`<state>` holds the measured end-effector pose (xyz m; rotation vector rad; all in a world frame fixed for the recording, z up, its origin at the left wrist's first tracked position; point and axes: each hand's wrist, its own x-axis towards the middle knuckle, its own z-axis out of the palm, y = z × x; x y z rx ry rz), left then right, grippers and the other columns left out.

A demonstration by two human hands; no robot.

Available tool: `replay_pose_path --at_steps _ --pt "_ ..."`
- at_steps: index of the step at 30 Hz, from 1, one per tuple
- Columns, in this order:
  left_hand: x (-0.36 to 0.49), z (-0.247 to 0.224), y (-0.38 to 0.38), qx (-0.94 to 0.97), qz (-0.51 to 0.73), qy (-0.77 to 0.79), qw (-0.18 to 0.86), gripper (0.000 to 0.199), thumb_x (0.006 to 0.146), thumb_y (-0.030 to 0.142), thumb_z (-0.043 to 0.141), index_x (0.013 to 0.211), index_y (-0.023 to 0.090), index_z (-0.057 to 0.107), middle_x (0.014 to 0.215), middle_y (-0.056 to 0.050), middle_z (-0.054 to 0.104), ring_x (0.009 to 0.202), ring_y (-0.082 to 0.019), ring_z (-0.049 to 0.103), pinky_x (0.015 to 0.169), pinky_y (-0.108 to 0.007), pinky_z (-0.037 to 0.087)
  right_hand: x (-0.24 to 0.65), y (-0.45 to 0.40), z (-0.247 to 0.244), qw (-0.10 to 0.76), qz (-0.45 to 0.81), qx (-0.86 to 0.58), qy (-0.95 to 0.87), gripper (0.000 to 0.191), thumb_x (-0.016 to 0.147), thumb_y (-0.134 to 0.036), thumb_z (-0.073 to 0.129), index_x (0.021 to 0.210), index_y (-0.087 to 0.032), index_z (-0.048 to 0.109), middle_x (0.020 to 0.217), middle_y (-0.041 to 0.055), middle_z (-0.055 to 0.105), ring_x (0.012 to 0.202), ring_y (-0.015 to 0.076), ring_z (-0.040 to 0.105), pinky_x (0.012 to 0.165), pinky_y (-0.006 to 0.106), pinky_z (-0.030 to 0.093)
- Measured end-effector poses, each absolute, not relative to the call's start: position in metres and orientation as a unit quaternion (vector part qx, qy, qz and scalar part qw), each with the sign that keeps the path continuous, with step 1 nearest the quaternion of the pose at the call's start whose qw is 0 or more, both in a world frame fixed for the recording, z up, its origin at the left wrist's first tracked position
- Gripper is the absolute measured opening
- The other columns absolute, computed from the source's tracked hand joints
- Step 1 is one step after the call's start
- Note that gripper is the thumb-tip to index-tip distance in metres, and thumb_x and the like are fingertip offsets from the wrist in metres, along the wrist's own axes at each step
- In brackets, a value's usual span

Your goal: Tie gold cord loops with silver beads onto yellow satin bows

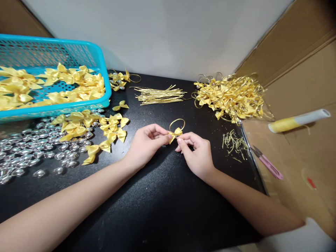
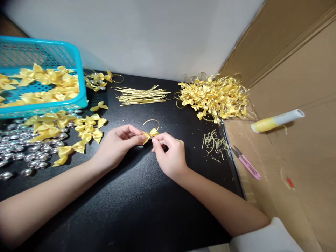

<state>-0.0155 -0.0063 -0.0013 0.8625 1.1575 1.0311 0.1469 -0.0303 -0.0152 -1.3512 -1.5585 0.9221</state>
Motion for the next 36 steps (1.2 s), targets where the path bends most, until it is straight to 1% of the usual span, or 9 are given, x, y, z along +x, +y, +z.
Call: replay_pose_path --at_steps 5,9,14,23,31,36 --pt "-0.0149 -0.0037 -0.0085 0.404 0.435 0.525 0.610 0.014 0.063 0.020 0.082 0.069 0.014 0.070 0.072 -0.002 0.075 0.064 -0.009 0.065 0.066 -0.020 0.049 0.1457 -0.0290 -0.0135 0.423 0.367 -0.544 -0.625 0.013 0.088 -0.025 0.057 0.078 -0.018 0.062 0.061 0.0000 0.068 0.054 0.0129 0.065 0.057 0.025 0.050" --pt "-0.0139 -0.0039 -0.0090 0.414 0.431 0.528 0.604 0.014 0.063 0.021 0.081 0.068 0.014 0.070 0.074 -0.003 0.075 0.066 -0.011 0.066 0.068 -0.023 0.050 0.1450 -0.0286 -0.0125 0.426 0.371 -0.540 -0.624 0.013 0.088 -0.025 0.057 0.078 -0.018 0.061 0.061 0.0002 0.068 0.054 0.0128 0.065 0.056 0.025 0.051" --pt "-0.0124 -0.0008 -0.0092 0.410 0.446 0.528 0.596 0.016 0.062 0.022 0.080 0.066 0.014 0.068 0.073 -0.003 0.074 0.065 -0.012 0.064 0.067 -0.024 0.050 0.1447 -0.0307 -0.0117 0.420 0.377 -0.537 -0.627 0.013 0.090 -0.025 0.055 0.079 -0.019 0.059 0.061 -0.0004 0.068 0.055 0.0130 0.066 0.055 0.024 0.051" --pt "-0.0128 0.0027 -0.0092 0.421 0.438 0.536 0.586 0.014 0.064 0.023 0.079 0.065 0.014 0.068 0.067 -0.001 0.069 0.061 -0.010 0.059 0.063 -0.023 0.048 0.1423 -0.0334 -0.0122 0.403 0.388 -0.520 -0.646 0.009 0.092 -0.022 0.051 0.084 -0.020 0.055 0.067 0.0007 0.072 0.062 0.0130 0.069 0.062 0.024 0.051" --pt "-0.0129 -0.0003 -0.0100 0.463 0.427 0.504 0.592 0.014 0.067 0.024 0.078 0.066 0.015 0.068 0.071 -0.002 0.069 0.067 -0.012 0.061 0.063 -0.023 0.047 0.1424 -0.0331 -0.0129 0.401 0.400 -0.525 -0.635 0.010 0.092 -0.025 0.051 0.084 -0.021 0.054 0.069 0.0009 0.072 0.064 0.0140 0.069 0.062 0.026 0.052" --pt "-0.0138 -0.0031 -0.0101 0.474 0.429 0.497 0.587 0.016 0.068 0.025 0.078 0.066 0.015 0.065 0.072 -0.002 0.067 0.068 -0.013 0.060 0.062 -0.024 0.046 0.1422 -0.0326 -0.0123 0.403 0.401 -0.522 -0.636 0.011 0.093 -0.026 0.051 0.084 -0.021 0.054 0.069 0.0014 0.072 0.063 0.0139 0.069 0.061 0.026 0.052"
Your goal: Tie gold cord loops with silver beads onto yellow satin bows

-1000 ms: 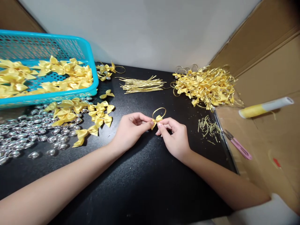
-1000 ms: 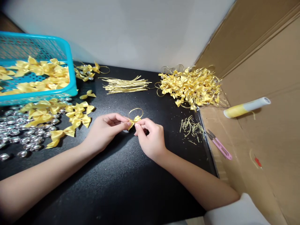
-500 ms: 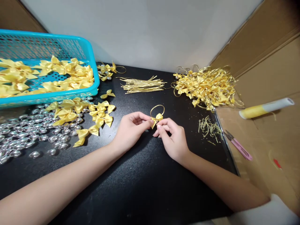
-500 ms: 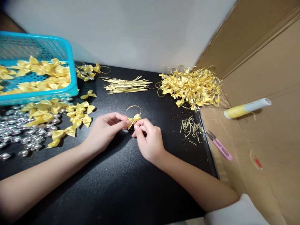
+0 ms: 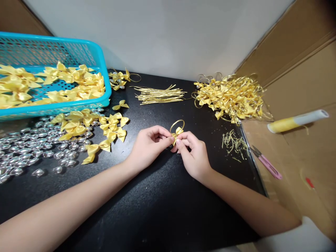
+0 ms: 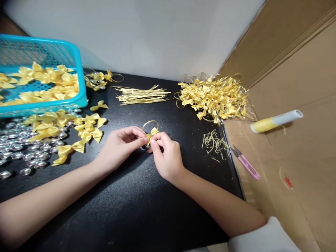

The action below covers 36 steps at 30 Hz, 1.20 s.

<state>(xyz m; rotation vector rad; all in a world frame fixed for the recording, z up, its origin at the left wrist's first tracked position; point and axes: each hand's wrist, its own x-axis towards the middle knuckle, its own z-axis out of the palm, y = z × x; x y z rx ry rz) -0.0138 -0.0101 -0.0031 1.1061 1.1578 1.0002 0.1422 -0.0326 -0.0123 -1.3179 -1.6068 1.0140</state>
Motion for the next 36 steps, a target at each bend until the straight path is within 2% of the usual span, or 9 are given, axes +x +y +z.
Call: replay_pose_path --at_steps 8,12,14,17,23,29,36 --pt "-0.014 -0.007 -0.013 0.522 0.450 0.469 0.552 0.018 0.072 0.025 0.074 0.074 0.017 0.059 0.084 -0.002 0.061 0.073 -0.013 0.057 0.064 -0.024 0.047 0.143 -0.033 -0.014 0.401 0.397 -0.514 -0.646 0.010 0.093 -0.026 0.050 0.085 -0.021 0.053 0.071 0.0007 0.072 0.066 0.0139 0.070 0.065 0.025 0.052" --pt "-0.016 -0.002 -0.015 0.633 0.448 0.492 0.394 0.018 0.074 0.024 0.073 0.084 0.019 0.059 0.088 -0.001 0.056 0.071 -0.012 0.051 0.063 -0.024 0.044 0.144 -0.034 -0.014 0.399 0.385 -0.511 -0.657 0.010 0.094 -0.024 0.049 0.085 -0.021 0.054 0.069 -0.0001 0.070 0.064 0.0135 0.068 0.066 0.026 0.051" --pt "-0.017 0.001 -0.015 0.680 0.434 0.498 0.317 0.015 0.075 0.025 0.072 0.081 0.019 0.060 0.084 0.000 0.056 0.068 -0.012 0.049 0.063 -0.025 0.042 0.144 -0.034 -0.014 0.393 0.378 -0.511 -0.664 0.010 0.093 -0.023 0.049 0.085 -0.021 0.054 0.067 -0.0007 0.069 0.063 0.0133 0.067 0.066 0.026 0.051" --pt "-0.017 0.005 -0.015 0.704 0.417 0.507 0.271 0.012 0.076 0.024 0.069 0.075 0.020 0.059 0.074 0.001 0.056 0.064 -0.012 0.048 0.062 -0.025 0.040 0.143 -0.033 -0.014 0.387 0.361 -0.512 -0.677 0.010 0.093 -0.022 0.049 0.084 -0.021 0.054 0.065 -0.0010 0.068 0.063 0.0135 0.067 0.066 0.026 0.050" --pt "-0.016 0.003 -0.017 0.657 0.391 0.539 0.353 0.014 0.078 0.029 0.069 0.072 0.019 0.060 0.065 0.001 0.060 0.059 -0.012 0.052 0.060 -0.024 0.041 0.143 -0.034 -0.013 0.379 0.351 -0.515 -0.684 0.011 0.092 -0.023 0.048 0.083 -0.022 0.054 0.066 -0.0006 0.068 0.063 0.0141 0.067 0.065 0.026 0.050" --pt "-0.018 -0.002 -0.016 0.571 0.428 0.516 0.474 0.017 0.081 0.031 0.070 0.076 0.017 0.062 0.075 -0.001 0.067 0.067 -0.013 0.060 0.066 -0.024 0.046 0.143 -0.035 -0.013 0.378 0.354 -0.513 -0.684 0.009 0.092 -0.021 0.047 0.084 -0.022 0.051 0.068 -0.0001 0.070 0.064 0.0142 0.068 0.068 0.027 0.049" --pt "-0.016 0.003 -0.013 0.527 0.438 0.523 0.506 0.017 0.082 0.032 0.070 0.075 0.016 0.066 0.073 0.000 0.068 0.066 -0.011 0.060 0.066 -0.021 0.046 0.143 -0.034 -0.012 0.379 0.349 -0.508 -0.690 0.010 0.092 -0.020 0.047 0.083 -0.022 0.050 0.065 -0.0011 0.070 0.061 0.0130 0.067 0.067 0.026 0.048"
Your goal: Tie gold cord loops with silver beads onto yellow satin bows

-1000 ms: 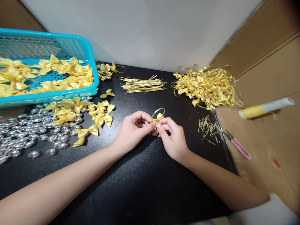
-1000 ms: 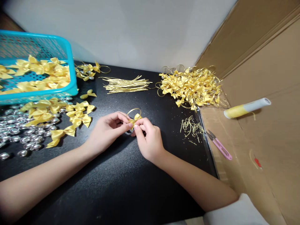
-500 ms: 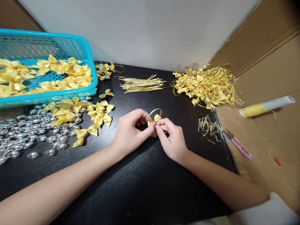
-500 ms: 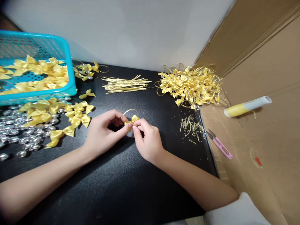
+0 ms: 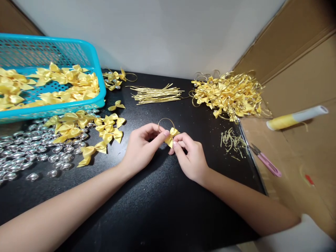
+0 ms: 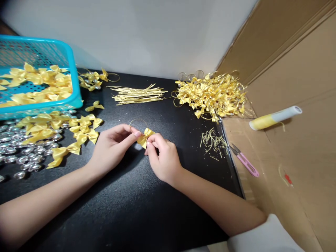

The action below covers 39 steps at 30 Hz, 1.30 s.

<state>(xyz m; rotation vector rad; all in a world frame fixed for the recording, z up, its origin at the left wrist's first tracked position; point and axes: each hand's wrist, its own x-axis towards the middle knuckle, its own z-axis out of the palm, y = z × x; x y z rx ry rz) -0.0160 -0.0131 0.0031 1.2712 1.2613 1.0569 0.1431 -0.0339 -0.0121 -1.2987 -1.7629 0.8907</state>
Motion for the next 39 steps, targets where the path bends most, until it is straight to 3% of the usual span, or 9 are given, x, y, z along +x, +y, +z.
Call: replay_pose_path --at_steps 22,39 --pt "-0.011 0.003 -0.012 0.600 0.410 0.537 0.427 0.018 0.074 0.028 0.071 0.073 0.016 0.058 0.069 0.001 0.063 0.060 -0.012 0.058 0.058 -0.024 0.045 0.143 -0.035 -0.013 0.370 0.328 -0.504 -0.708 0.010 0.091 -0.016 0.047 0.084 -0.020 0.053 0.067 -0.0002 0.070 0.062 0.0134 0.067 0.065 0.025 0.047" --pt "-0.016 0.015 0.000 0.560 0.352 0.552 0.508 0.022 0.075 0.030 0.062 0.060 0.014 0.063 0.060 0.002 0.061 0.058 -0.009 0.051 0.060 -0.020 0.041 0.143 -0.036 -0.015 0.371 0.323 -0.503 -0.711 0.011 0.092 -0.019 0.045 0.083 -0.022 0.049 0.066 -0.0014 0.069 0.061 0.0134 0.066 0.068 0.027 0.048"
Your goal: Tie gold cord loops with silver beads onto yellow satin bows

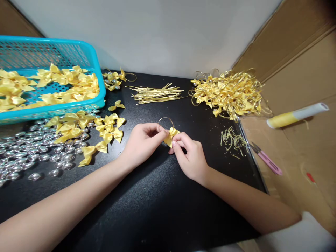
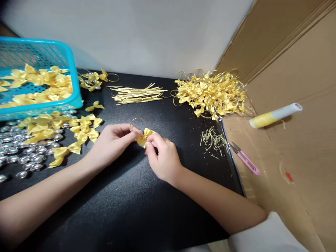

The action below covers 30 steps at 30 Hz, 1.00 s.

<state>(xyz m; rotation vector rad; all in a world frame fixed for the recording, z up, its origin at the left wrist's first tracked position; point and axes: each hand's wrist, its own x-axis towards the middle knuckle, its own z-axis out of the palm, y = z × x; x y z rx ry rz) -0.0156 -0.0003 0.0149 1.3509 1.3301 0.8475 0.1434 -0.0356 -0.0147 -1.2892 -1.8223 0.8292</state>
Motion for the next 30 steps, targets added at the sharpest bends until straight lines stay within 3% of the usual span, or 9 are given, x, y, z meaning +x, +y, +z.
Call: replay_pose_path --at_steps 15,30 --pt "-0.019 0.016 0.001 0.579 0.332 0.548 0.505 0.026 0.076 0.032 0.065 0.056 0.015 0.065 0.057 0.002 0.063 0.056 -0.010 0.052 0.058 -0.020 0.041 0.144 -0.036 -0.014 0.371 0.328 -0.508 -0.705 0.010 0.092 -0.019 0.046 0.083 -0.021 0.050 0.066 -0.0015 0.069 0.060 0.0125 0.065 0.066 0.026 0.047" --pt "-0.018 0.007 -0.012 0.609 0.373 0.546 0.438 0.021 0.080 0.034 0.067 0.070 0.015 0.067 0.068 -0.002 0.069 0.061 -0.013 0.059 0.060 -0.024 0.046 0.143 -0.036 -0.013 0.381 0.343 -0.513 -0.689 0.011 0.091 -0.019 0.048 0.081 -0.021 0.051 0.064 -0.0015 0.069 0.060 0.0128 0.066 0.065 0.025 0.047"
